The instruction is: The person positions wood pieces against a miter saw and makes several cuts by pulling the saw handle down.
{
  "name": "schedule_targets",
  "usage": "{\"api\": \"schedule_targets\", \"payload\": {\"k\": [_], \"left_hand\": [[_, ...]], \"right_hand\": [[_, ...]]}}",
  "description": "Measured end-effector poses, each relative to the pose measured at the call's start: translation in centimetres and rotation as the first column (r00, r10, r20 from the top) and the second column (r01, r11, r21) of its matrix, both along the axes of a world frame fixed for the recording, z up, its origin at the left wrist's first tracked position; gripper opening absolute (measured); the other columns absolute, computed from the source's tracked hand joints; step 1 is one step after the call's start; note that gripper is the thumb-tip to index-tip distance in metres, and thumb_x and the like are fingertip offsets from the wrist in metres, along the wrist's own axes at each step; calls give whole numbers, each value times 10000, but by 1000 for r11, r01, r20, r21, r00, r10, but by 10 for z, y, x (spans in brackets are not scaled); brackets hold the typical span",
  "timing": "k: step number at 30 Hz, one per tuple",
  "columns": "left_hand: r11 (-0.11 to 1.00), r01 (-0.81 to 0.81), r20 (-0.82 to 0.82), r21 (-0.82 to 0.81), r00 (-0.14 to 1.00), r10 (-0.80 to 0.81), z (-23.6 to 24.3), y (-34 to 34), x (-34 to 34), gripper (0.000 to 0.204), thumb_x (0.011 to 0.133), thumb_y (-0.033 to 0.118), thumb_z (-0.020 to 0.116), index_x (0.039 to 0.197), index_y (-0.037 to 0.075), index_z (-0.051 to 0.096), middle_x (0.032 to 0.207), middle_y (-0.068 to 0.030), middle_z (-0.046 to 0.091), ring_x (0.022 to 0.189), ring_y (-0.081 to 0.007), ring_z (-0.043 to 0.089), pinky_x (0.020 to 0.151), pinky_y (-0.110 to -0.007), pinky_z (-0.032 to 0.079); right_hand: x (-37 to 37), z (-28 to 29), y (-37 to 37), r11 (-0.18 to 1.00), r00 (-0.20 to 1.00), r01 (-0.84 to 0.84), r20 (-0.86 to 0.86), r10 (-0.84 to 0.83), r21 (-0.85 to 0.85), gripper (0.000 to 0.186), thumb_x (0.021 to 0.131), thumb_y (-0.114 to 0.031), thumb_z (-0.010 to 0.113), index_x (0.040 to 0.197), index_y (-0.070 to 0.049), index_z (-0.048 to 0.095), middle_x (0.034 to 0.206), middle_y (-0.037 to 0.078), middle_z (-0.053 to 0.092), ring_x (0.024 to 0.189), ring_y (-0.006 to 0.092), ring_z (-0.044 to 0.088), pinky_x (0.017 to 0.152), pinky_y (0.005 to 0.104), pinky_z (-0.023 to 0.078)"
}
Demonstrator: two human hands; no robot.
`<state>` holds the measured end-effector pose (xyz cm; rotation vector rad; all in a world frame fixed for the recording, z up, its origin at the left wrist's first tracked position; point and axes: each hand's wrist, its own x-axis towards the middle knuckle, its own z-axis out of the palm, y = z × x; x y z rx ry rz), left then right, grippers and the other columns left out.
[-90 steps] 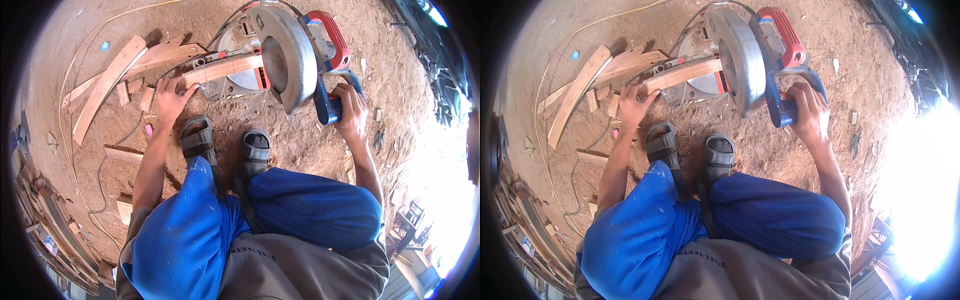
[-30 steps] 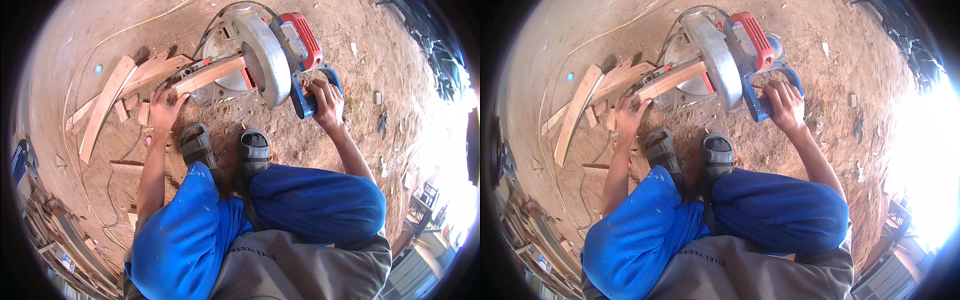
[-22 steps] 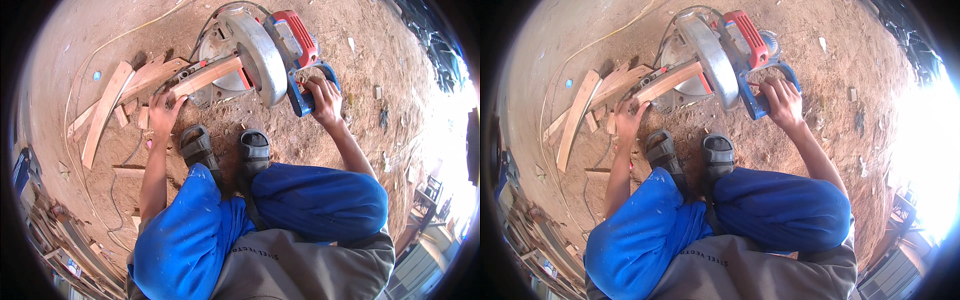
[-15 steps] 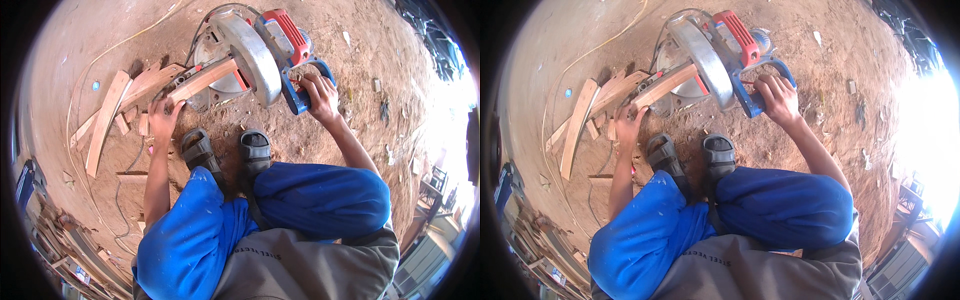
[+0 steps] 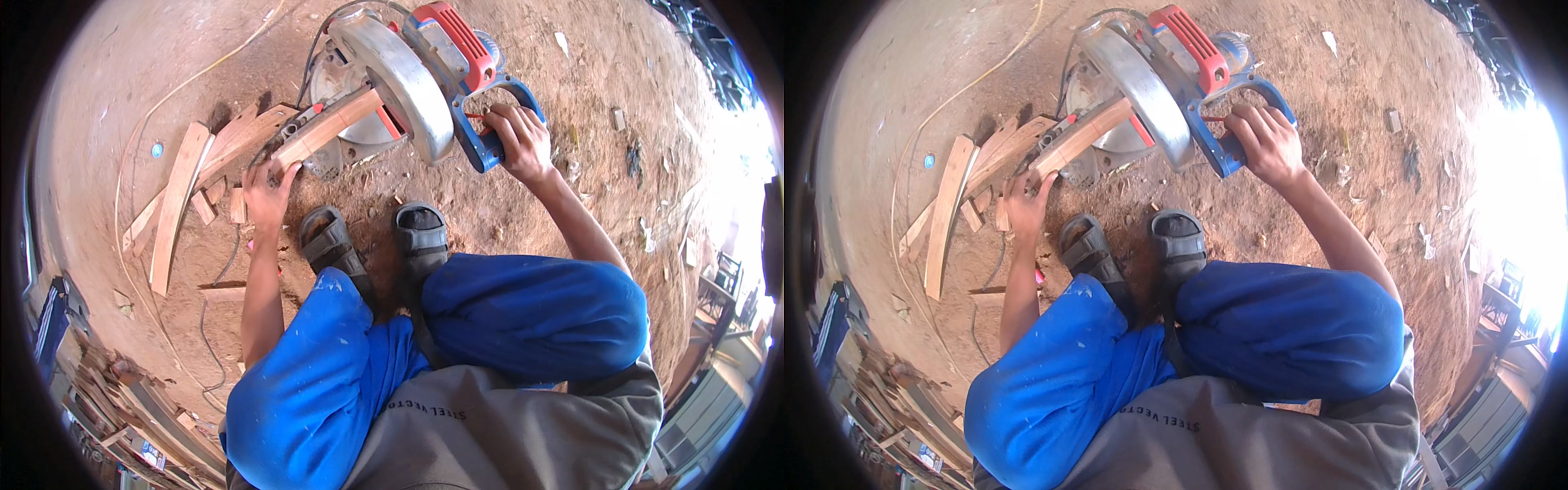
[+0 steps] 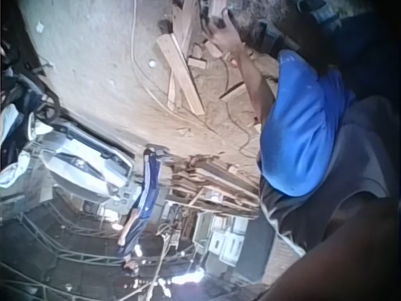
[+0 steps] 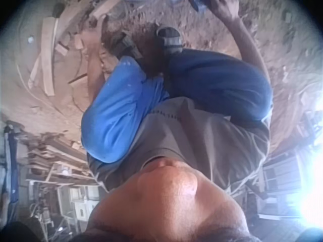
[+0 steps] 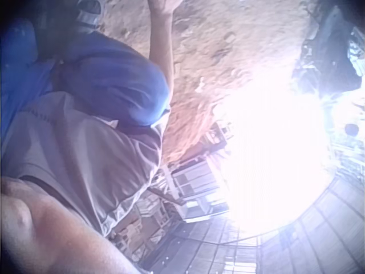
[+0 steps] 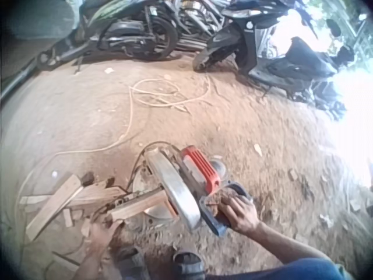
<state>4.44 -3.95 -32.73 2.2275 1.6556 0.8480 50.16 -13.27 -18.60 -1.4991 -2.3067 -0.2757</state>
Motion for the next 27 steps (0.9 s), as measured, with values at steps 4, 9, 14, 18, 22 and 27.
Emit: {"api": "schedule_targets", "payload": {"k": [4, 9, 14, 18, 22, 27], "left_hand": [[1000, 12, 15, -24, 1000, -12, 0, 1, -1, 459, 773, 355, 959, 990, -3, 769, 975, -144, 772, 936, -373, 679, 871, -489, 544], [999, 34, -18, 34, 999, -34, -2, 6, 1, 461, 776, 355, 957, 984, -11, 769, 961, -147, 770, 944, -380, 677, 870, -494, 545], [1000, 29, -13, 1, 1000, -29, 5, 2, 4, 441, 788, 334, 951, 971, -18, 758, 943, -162, 761, 919, -388, 675, 864, -509, 542], [1000, 15, -44, 13, 999, -15, 8, 0, 6, 442, 782, 333, 956, 960, -20, 757, 943, -167, 750, 919, -388, 665, 862, -516, 540], [1000, 21, -40, 12, 999, -21, 6, 0, 6, 447, 772, 333, 964, 954, -18, 754, 942, -169, 739, 916, -391, 660, 858, -518, 537], [999, 33, -29, 9, 999, -33, -1, 2, -1, 438, 775, 331, 963, 945, -12, 751, 934, -161, 738, 905, -387, 658, 848, -517, 532]], "right_hand": [[-2, 2, 0, 1000, 1000, 4, 13, -4, 14, 272, 876, -157, 730, 1127, -85, 657, 1124, 77, 697, 930, 252, 712, 831, 379, 543], [0, -2, -1, 1000, 1000, 10, 3, -10, 16, 280, 882, -178, 724, 1139, -93, 650, 1144, 74, 686, 950, 240, 710, 844, 378, 542], [0, -3, 0, 999, 1000, 11, -18, -11, 32, 326, 860, -181, 723, 1167, -102, 654, 1176, 67, 675, 979, 242, 703, 864, 384, 538], [1, -4, -3, 1000, 1000, 17, 1, -17, 4, 329, 860, -198, 720, 1168, -106, 651, 1154, 46, 669, 995, 231, 694, 860, 375, 535], [1, -5, -4, 1000, 1000, 17, -2, -17, 11, 326, 864, -204, 721, 1165, -103, 648, 1145, 42, 670, 990, 223, 692, 855, 373, 531], [2, -6, -3, 1000, 1000, 4, 5, -4, 19, 325, 875, -214, 720, 1167, -96, 640, 1152, 44, 676, 1012, 215, 700, 847, 371, 527]]}}
